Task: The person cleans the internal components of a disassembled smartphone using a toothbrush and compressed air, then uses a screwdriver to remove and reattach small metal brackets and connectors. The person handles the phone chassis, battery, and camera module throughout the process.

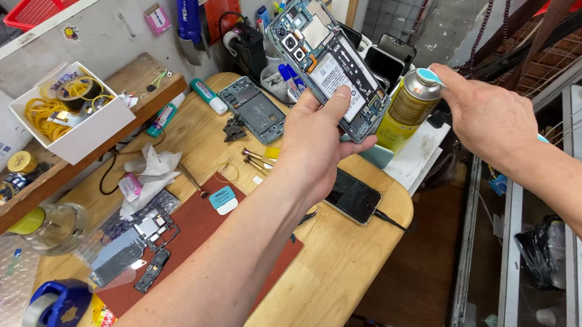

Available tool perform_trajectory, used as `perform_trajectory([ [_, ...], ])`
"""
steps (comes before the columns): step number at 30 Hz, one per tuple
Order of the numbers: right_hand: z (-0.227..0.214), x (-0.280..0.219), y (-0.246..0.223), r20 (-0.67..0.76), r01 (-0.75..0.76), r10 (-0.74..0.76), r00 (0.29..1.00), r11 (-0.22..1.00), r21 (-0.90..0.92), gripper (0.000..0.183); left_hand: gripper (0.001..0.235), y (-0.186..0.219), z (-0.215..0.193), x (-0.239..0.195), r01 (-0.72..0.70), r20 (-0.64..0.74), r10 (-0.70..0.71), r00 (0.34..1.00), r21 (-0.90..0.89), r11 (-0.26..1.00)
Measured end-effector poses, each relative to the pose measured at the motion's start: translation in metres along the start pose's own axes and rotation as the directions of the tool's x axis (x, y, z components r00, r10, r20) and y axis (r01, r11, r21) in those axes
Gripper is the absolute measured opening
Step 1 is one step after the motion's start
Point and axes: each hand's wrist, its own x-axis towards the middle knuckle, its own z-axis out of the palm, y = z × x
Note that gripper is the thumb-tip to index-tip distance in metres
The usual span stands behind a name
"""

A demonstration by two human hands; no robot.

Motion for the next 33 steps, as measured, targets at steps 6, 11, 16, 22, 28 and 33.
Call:
perform_trajectory([
  [6,-0.010,0.000,-0.010,0.003,-0.035,0.035,0.999,0.997,0.074,0.039,0.021,0.028,-0.016,-0.032,-0.041,0.033,0.044,0.998,-0.102,0.994],
  [11,-0.033,-0.029,-0.070,-0.117,0.225,-0.193,0.974,0.791,0.570,0.057,0.024,0.061,-0.046,-0.075,-0.161,0.027,0.165,0.986,-0.106,0.981],
  [16,-0.061,-0.067,-0.154,-0.051,0.234,-0.293,0.955,0.636,0.736,0.041,0.024,0.084,-0.070,-0.116,-0.255,-0.006,0.255,0.967,-0.001,0.967],
  [22,-0.096,-0.074,-0.209,-0.388,0.643,-0.513,0.766,0.622,0.447,0.028,0.025,0.101,-0.085,-0.158,-0.329,-0.076,0.343,0.936,0.153,0.932],
  [28,-0.102,-0.097,-0.242,-0.413,0.688,-0.550,0.726,0.595,0.416,0.032,0.023,0.110,-0.105,-0.190,-0.397,-0.108,0.412,0.905,0.140,0.907],
  [33,-0.106,-0.107,-0.259,-0.408,0.647,-0.502,0.762,0.592,0.480,0.032,0.022,0.111,-0.118,-0.209,-0.468,-0.104,0.496,0.862,0.215,0.857],
])
